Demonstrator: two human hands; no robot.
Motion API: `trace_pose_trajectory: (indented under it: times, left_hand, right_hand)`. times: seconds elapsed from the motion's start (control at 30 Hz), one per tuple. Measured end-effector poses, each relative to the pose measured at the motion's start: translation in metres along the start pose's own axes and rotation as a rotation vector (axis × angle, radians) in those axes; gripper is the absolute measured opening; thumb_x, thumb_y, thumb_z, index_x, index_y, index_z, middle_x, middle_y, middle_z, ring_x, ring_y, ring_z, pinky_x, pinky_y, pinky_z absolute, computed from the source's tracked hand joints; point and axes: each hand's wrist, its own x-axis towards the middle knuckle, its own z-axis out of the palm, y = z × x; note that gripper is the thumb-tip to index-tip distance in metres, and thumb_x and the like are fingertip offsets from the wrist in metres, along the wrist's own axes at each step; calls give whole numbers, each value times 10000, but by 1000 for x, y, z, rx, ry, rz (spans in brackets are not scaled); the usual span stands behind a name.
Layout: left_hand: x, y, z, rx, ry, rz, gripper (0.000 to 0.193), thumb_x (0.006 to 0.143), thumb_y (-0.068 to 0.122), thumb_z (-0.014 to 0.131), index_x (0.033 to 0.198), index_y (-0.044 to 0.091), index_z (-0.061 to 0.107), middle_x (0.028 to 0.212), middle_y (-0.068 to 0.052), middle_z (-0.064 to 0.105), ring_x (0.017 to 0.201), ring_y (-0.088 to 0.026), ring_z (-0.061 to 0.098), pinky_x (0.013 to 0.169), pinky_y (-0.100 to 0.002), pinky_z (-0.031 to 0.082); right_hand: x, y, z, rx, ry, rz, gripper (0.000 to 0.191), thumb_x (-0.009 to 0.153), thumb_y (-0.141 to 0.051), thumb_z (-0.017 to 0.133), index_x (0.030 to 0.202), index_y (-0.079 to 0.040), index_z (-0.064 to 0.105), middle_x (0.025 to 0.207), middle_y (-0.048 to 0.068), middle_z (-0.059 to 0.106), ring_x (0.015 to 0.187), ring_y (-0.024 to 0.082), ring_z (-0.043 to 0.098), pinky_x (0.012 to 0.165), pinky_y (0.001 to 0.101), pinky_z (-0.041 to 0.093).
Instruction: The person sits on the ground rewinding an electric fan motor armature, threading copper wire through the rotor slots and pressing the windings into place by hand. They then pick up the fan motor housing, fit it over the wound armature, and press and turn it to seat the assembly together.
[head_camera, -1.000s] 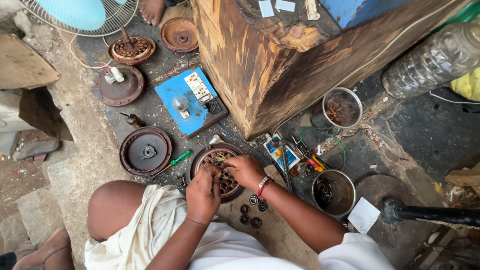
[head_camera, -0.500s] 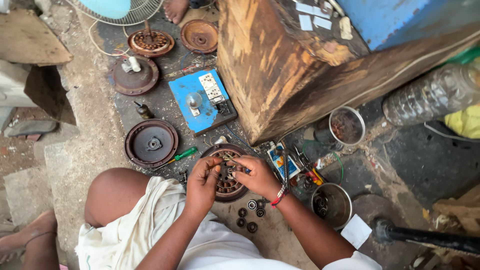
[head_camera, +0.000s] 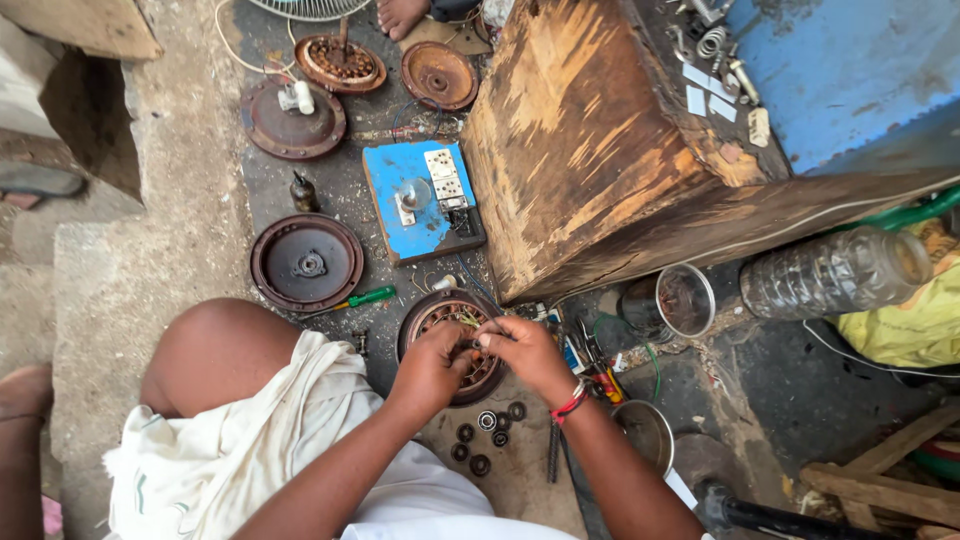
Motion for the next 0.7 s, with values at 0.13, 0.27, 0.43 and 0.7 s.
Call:
trace_pose_trajectory:
  times: [0.13,0.27,0.43,0.7]
  left_hand:
    - [0,-3,0,-32,-17,-6,252,812,71,772,1040,36,671,990,-156,691,956,-362,682,800,-428,529]
    - [-1,-6,0,-50,-19,20,250,805,42,761,1042,37,684,999,-148,704,972,-357,686,813,-420,532]
    - [-1,-9,1,-120,-31,-49,233,819,63,773,1039,42,701,1008,-119,721,951,-300,716,819,-382,551]
    - [1,-20,3,-201,-47,25,191,834,51,770,1021,38,736,1056,-112,733,972,-281,721,859,-359,554]
  right_hand:
    - [4,23,-8,184,-52,238,182,969,-181,648,1069,-55,733,829,-13,723,547,5,432,482,195,320]
    - [5,20,-17,144,-115,169,198,987,-177,638,1082,-24,720,885,13,752,656,38,524,587,229,409]
    - [0,-26,-16,-343,-86,-117,198,915,-188,698,1035,-37,744,871,65,790,820,177,733,722,350,591]
    - [1,-99,-7,-937,-157,-277,275,884,-355,730,871,-85,682,842,132,709,810,371,687,688,484,525]
